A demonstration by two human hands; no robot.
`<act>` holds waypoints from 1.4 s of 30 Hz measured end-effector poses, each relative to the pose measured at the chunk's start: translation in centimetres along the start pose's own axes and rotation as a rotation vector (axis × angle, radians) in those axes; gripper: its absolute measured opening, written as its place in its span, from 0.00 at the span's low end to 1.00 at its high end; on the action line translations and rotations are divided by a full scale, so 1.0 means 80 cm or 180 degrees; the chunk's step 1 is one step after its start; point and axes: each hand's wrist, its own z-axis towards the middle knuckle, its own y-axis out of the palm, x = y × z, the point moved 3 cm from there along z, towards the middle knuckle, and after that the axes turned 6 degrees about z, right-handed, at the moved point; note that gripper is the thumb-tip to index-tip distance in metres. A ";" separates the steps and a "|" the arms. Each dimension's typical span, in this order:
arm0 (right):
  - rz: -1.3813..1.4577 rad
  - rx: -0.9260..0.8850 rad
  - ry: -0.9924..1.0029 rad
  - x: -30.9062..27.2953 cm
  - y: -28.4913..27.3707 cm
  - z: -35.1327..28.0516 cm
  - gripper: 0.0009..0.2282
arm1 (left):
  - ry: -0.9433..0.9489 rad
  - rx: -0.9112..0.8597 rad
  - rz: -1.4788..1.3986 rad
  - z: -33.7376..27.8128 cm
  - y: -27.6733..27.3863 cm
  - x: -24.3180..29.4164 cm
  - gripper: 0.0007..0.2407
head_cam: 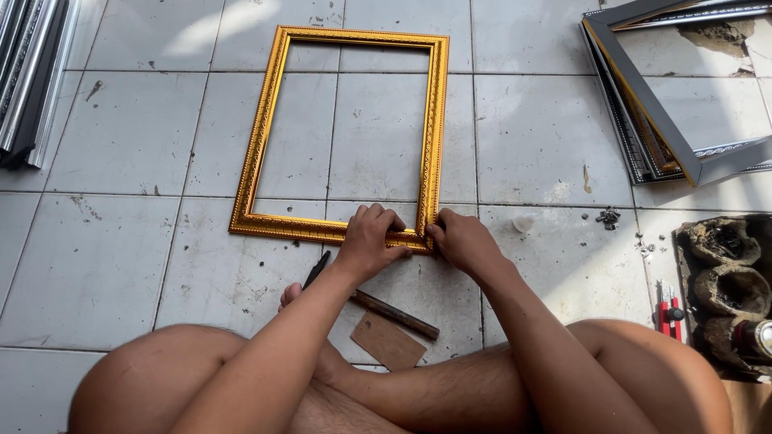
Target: Assembling a gold-colored picture frame by applying glue to mitered corners and joining the pieces together while sitting on the floor.
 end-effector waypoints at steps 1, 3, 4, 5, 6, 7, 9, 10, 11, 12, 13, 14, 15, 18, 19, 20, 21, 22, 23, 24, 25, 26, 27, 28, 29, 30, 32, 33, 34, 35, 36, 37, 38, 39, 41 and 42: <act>-0.0001 -0.0003 0.0001 -0.002 -0.001 -0.002 0.15 | -0.0003 -0.0001 -0.0001 -0.001 0.000 0.000 0.13; -0.0143 -0.0001 -0.0096 -0.006 -0.002 -0.005 0.15 | 0.0017 0.0038 0.0071 -0.002 -0.001 0.002 0.13; -0.0146 -0.0001 -0.0095 -0.008 -0.003 -0.007 0.15 | 0.0016 0.0039 0.0069 -0.001 -0.001 0.002 0.13; -0.0219 0.0001 -0.0111 -0.010 -0.004 -0.009 0.15 | 0.0023 0.0039 0.0079 -0.002 -0.002 0.003 0.13; -0.0292 0.0004 -0.0126 -0.011 -0.005 -0.012 0.14 | 0.0030 0.0039 0.0090 -0.002 -0.003 0.003 0.13; -0.0292 0.0010 -0.0126 -0.012 -0.005 -0.013 0.14 | 0.0035 0.0042 0.0092 -0.002 -0.003 0.004 0.13; -0.0362 0.0041 -0.0134 -0.013 -0.004 -0.015 0.15 | 0.0038 0.0027 0.0151 -0.003 -0.003 0.005 0.14; -0.0360 0.0041 -0.0135 -0.012 -0.002 -0.013 0.15 | 0.0038 0.0027 0.0154 -0.002 -0.003 0.004 0.14; -0.0390 0.0058 -0.0163 -0.010 0.000 -0.012 0.15 | 0.0055 0.0041 0.0190 -0.003 -0.002 0.005 0.14; -0.0420 0.0075 -0.0192 -0.008 0.002 -0.011 0.16 | 0.0072 0.0054 0.0227 -0.003 -0.001 0.005 0.14; -0.0423 0.0075 -0.0189 -0.010 0.001 -0.013 0.16 | 0.0073 0.0055 0.0222 -0.005 0.000 0.005 0.14; -0.0420 0.0065 -0.0239 -0.012 0.001 -0.014 0.16 | 0.0063 0.0057 0.0181 -0.006 0.001 0.005 0.14; -0.0414 0.0051 -0.0294 -0.014 0.002 -0.015 0.15 | 0.0047 0.0057 0.0143 -0.008 0.001 0.004 0.14; -0.0483 0.0118 -0.0325 -0.007 0.010 -0.009 0.16 | 0.0063 0.0117 0.0272 -0.008 0.004 0.005 0.14; -0.0486 0.0110 -0.0323 -0.007 0.010 -0.009 0.16 | 0.0058 0.0113 0.0266 -0.008 0.004 0.006 0.14; -0.0500 0.0166 -0.0325 -0.008 0.009 -0.010 0.16 | 0.0081 0.0106 0.0309 -0.009 0.004 0.008 0.14; -0.0517 0.0226 -0.0334 -0.009 0.008 -0.010 0.15 | 0.0104 0.0106 0.0353 -0.010 0.003 0.009 0.14; -0.0524 0.0222 -0.0338 -0.009 0.011 -0.010 0.15 | 0.0099 0.0111 0.0349 -0.011 0.003 0.009 0.14; -0.0506 0.0259 -0.0332 -0.008 0.011 -0.009 0.15 | 0.0127 0.0101 0.0369 -0.011 0.003 0.011 0.14; -0.0489 0.0296 -0.0326 -0.008 0.012 -0.008 0.16 | 0.0155 0.0091 0.0389 -0.010 0.003 0.012 0.14; -0.0493 0.0310 -0.0333 -0.011 0.009 -0.009 0.16 | 0.0162 0.0105 0.0392 -0.009 0.003 0.012 0.14; -0.0493 0.0282 -0.0297 -0.013 0.007 -0.009 0.16 | 0.0134 0.0066 0.0396 -0.008 0.004 0.011 0.14; -0.0488 0.0235 -0.0255 -0.016 0.007 -0.012 0.16 | 0.0095 0.0011 0.0397 -0.010 0.007 0.010 0.14; -0.0488 0.0231 -0.0255 -0.016 0.007 -0.013 0.16 | 0.0091 0.0009 0.0396 -0.010 0.008 0.009 0.14; -0.0451 0.0233 -0.0240 -0.017 0.007 -0.013 0.16 | 0.0093 -0.0001 0.0383 -0.009 0.009 0.008 0.14; -0.0413 0.0235 -0.0225 -0.018 0.006 -0.013 0.16 | 0.0095 -0.0011 0.0371 -0.009 0.010 0.007 0.14; -0.0407 0.0223 -0.0226 -0.016 0.006 -0.014 0.16 | 0.0100 -0.0046 0.0383 -0.011 0.007 0.011 0.14; -0.0405 0.0225 -0.0233 -0.016 0.005 -0.013 0.17 | 0.0113 -0.0069 0.0400 -0.010 0.005 0.012 0.13; -0.0401 0.0230 -0.0237 -0.017 0.006 -0.012 0.17 | 0.0114 -0.0065 0.0407 -0.009 0.002 0.011 0.13; -0.0415 0.0239 -0.0211 -0.015 0.007 -0.011 0.17 | 0.0118 -0.0075 0.0414 -0.010 0.001 0.012 0.13; -0.0430 0.0248 -0.0185 -0.014 0.008 -0.011 0.17 | 0.0122 -0.0084 0.0422 -0.010 0.001 0.012 0.13; -0.0431 0.0246 -0.0184 -0.015 0.006 -0.012 0.17 | 0.0121 -0.0084 0.0421 -0.009 0.002 0.012 0.13; -0.0377 0.0258 -0.0212 -0.017 0.004 -0.014 0.17 | 0.0120 -0.0082 0.0405 -0.008 0.003 0.011 0.13; -0.0321 0.0266 -0.0244 -0.019 0.003 -0.015 0.16 | 0.0114 -0.0081 0.0391 -0.009 0.003 0.010 0.13; -0.0320 0.0299 -0.0258 -0.016 0.007 -0.013 0.16 | 0.0102 -0.0100 0.0411 -0.010 0.001 0.013 0.14; -0.0319 0.0339 -0.0268 -0.014 0.008 -0.011 0.16 | 0.0097 -0.0118 0.0430 -0.010 0.001 0.014 0.14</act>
